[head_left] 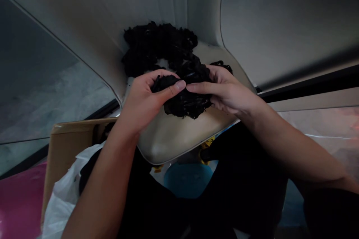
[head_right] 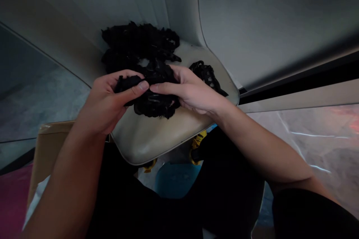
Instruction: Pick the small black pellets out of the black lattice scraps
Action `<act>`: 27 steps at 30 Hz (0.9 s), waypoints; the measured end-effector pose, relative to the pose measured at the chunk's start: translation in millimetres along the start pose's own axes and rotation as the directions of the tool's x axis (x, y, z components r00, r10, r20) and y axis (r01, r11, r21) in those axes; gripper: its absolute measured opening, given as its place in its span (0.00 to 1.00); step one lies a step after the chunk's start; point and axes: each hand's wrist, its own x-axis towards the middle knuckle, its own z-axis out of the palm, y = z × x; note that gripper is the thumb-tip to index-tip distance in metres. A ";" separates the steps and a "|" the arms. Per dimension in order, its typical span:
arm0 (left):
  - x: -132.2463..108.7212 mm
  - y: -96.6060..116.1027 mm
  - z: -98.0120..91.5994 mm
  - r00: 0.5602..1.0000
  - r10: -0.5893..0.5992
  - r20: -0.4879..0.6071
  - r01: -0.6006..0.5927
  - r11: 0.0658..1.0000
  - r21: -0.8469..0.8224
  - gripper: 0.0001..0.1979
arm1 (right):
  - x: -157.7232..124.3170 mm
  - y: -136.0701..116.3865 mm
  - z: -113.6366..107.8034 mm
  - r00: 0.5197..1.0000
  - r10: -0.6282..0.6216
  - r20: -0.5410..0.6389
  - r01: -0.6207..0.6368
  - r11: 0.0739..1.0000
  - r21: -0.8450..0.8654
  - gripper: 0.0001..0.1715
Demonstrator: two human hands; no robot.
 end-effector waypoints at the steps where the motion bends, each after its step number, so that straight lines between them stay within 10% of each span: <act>1: 0.1 0.1 0.7 1.000 -0.002 -0.009 0.002 1.000 -0.018 0.19 | 0.3 -0.3 0.0 1.000 -0.005 -0.004 0.005 1.000 -0.016 0.16; 14: -16.7 4.5 20.7 0.946 0.250 -0.208 -0.175 0.930 0.323 0.03 | 11.4 8.7 1.6 0.908 -0.402 -0.117 0.238 0.726 -0.645 0.16; 23: -53.1 3.2 42.4 0.804 0.563 -0.192 -0.347 0.706 0.618 0.08 | 18.4 26.2 -3.0 0.838 -0.531 -0.122 0.258 0.585 -0.769 0.23; 27: -81.6 1.5 62.9 0.799 0.601 0.020 -0.490 0.632 0.600 0.19 | 37.1 8.9 -24.4 0.635 -0.714 -0.293 0.242 0.545 -0.803 0.29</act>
